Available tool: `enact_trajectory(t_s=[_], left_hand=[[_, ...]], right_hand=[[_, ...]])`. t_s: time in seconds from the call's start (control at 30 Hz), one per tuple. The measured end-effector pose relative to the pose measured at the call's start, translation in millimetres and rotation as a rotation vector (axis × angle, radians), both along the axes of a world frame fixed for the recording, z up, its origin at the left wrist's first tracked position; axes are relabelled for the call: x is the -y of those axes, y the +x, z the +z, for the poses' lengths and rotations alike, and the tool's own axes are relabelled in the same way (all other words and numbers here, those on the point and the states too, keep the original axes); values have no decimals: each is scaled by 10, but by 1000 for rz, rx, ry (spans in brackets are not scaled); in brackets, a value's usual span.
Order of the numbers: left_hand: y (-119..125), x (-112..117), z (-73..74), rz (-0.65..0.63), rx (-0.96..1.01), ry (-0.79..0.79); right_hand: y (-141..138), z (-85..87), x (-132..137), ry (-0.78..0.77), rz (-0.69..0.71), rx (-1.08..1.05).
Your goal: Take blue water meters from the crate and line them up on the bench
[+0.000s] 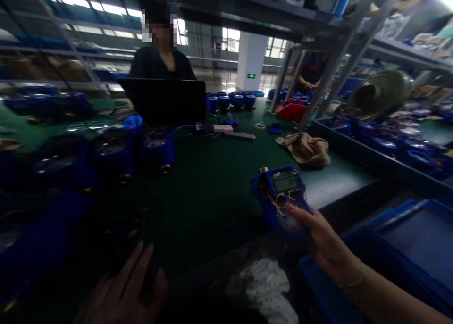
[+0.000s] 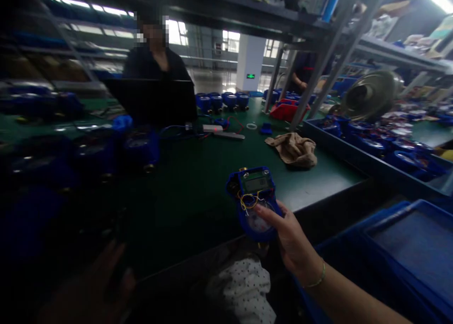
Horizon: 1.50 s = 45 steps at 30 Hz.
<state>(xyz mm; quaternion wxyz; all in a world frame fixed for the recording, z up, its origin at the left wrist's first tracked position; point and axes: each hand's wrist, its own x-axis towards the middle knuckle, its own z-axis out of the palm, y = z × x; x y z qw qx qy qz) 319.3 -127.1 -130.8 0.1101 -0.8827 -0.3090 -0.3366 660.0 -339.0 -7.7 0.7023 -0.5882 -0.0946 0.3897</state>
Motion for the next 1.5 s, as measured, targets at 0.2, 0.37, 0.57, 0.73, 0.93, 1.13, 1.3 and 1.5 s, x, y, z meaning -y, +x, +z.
enact_trajectory(t_s=[0.2,0.37,0.57,0.73,0.93,1.13,1.3,1.5], left_hand=[[149,114,17,171,-54,167],[178,136,122,171,-42,193],[180,130,133,140,-39,190],[142,75,73,106,-42,192],[74,56,97,66,-131,183],[24,23,70,3,-157,194],[-10,-19,37,-31,-156,199],[-37,-31,-40,-17,-164,182]], right_hand=[[-316,28,-733,-65,303,-46],[-426,20,-1052,-179,373,29],[-472,14,-1107,-210,337,-23],[-511,5,-1115,-172,357,-49],[-530,-62,-1116,-108,382,-91],[-509,-111,-1060,-96,382,-95],[-493,-105,-1067,-114,366,-146],[-542,-36,-1091,-126,343,-134]])
